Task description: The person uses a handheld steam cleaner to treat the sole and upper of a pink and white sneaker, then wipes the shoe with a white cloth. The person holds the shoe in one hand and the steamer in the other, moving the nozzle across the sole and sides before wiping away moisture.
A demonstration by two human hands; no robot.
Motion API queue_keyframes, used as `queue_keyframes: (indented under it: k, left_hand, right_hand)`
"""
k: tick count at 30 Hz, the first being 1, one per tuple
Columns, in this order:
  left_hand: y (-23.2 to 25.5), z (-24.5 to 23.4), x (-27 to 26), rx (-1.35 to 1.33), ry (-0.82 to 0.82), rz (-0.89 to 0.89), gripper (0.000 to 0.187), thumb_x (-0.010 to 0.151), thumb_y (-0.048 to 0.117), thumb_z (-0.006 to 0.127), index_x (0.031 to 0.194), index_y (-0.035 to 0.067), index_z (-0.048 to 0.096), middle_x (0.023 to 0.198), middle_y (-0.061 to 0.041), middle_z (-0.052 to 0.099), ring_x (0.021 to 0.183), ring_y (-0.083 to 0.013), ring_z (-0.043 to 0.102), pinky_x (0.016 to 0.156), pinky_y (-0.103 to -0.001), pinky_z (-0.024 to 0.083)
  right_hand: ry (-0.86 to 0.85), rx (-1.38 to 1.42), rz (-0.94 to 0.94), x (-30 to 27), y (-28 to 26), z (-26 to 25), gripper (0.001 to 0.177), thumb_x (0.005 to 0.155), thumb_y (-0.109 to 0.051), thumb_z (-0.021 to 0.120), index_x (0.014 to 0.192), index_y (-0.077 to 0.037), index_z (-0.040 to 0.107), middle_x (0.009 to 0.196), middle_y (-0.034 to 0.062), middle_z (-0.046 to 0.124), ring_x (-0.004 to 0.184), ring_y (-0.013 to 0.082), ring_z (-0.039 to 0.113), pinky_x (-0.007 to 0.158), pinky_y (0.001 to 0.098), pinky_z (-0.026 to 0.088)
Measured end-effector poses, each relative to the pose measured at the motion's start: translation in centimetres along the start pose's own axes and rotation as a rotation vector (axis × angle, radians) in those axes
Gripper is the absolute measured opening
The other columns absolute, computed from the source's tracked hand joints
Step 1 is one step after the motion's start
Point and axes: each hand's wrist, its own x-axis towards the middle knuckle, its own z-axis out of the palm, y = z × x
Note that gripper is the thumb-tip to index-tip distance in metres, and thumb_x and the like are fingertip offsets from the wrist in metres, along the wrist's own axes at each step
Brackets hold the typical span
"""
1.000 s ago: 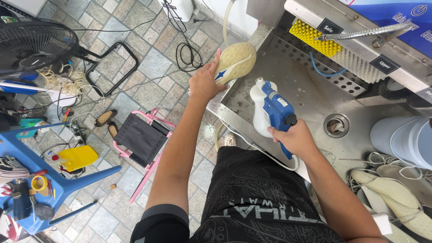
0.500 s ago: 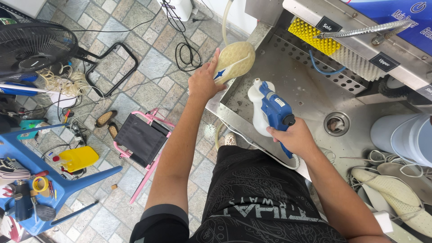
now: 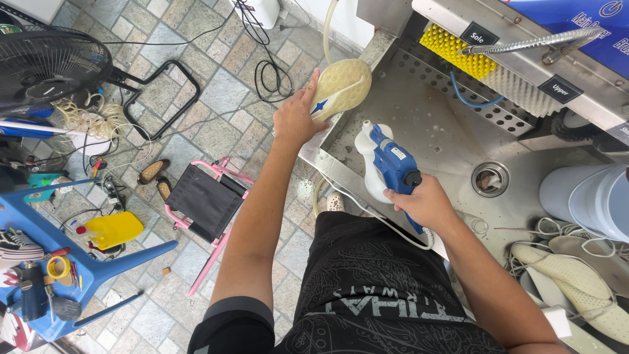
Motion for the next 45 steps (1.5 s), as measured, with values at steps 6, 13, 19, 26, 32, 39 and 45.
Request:
queue_keyframes:
  k: [6,13,19,26,32,39,45]
  left_hand:
    - [0.0,-0.2,0.0,0.004,-0.011,0.012,0.134,0.064,0.054,0.093,0.16,0.039,0.0,0.134,-0.002,0.062,0.118,-0.0258,0.063,0.091,-0.042,0.056]
    - [-1.7,1.1,0.7,-0.174,0.03,0.124,0.104,0.084,0.043,0.08,0.161,0.04,0.011,0.143,-0.002,0.06,0.127,-0.0276,0.061,0.098,-0.044,0.052]
    - [-2.0,1.2,0.7,-0.199,0.003,0.098,0.086,0.094,0.037,0.069,0.161,0.04,0.015,0.15,-0.003,0.055,0.128,-0.0291,0.059,0.102,-0.045,0.049]
    - [-2.6,0.8,1.2,-0.242,-0.044,0.168,0.1,0.084,0.037,0.078,0.158,0.036,0.01,0.147,-0.008,0.054,0.128,-0.0311,0.057,0.102,-0.045,0.046]
    - [-4.1,2.7,1.4,-0.332,-0.022,0.278,0.096,0.091,0.024,0.074,0.163,0.037,0.013,0.146,-0.014,0.057,0.124,-0.0365,0.061,0.102,-0.045,0.05]
    - [-3.5,3.2,-0.4,-0.233,-0.035,0.152,0.094,0.093,0.027,0.073,0.162,0.041,0.01,0.14,-0.012,0.059,0.122,-0.0373,0.06,0.1,-0.049,0.049]
    - [-3.0,4.1,-1.0,-0.126,0.041,0.106,0.093,0.093,0.031,0.073,0.159,0.045,0.008,0.148,-0.004,0.055,0.128,-0.0323,0.056,0.102,-0.049,0.047]
  right_hand:
    - [0.02,0.029,0.031,-0.5,0.1,0.1,0.021,0.081,-0.019,0.08,0.088,-0.002,0.071,0.066,0.0047,0.07,0.059,0.0123,0.065,0.057,0.0291,0.05]
    - [0.006,0.115,-0.005,-1.4,-0.2,1.2,0.021,0.081,-0.014,0.079,0.094,-0.002,0.068,0.072,0.004,0.071,0.06,0.0123,0.066,0.058,0.029,0.051]
    - [0.042,0.153,-0.053,-2.1,0.2,2.4,0.022,0.082,-0.012,0.08,0.093,0.001,0.067,0.074,0.0046,0.07,0.061,0.0122,0.066,0.06,0.0286,0.055]
    - [0.083,0.246,-0.093,-4.1,1.8,3.5,0.028,0.081,-0.013,0.081,0.102,-0.003,0.067,0.076,0.0021,0.068,0.061,0.0107,0.061,0.058,0.0278,0.051]
    - [0.036,0.252,-0.104,-5.8,3.6,3.6,0.022,0.082,-0.011,0.08,0.097,-0.001,0.067,0.075,0.002,0.068,0.063,0.0103,0.063,0.06,0.0271,0.052]
    - [-0.02,0.214,-0.088,-5.1,4.4,2.5,0.011,0.086,-0.008,0.076,0.088,-0.001,0.067,0.068,0.0023,0.067,0.06,0.0107,0.063,0.057,0.0278,0.051]
    - [-0.079,0.206,-0.158,-4.7,4.7,2.0,0.01,0.088,-0.008,0.074,0.088,-0.001,0.068,0.069,0.0028,0.067,0.06,0.0097,0.062,0.057,0.027,0.049]
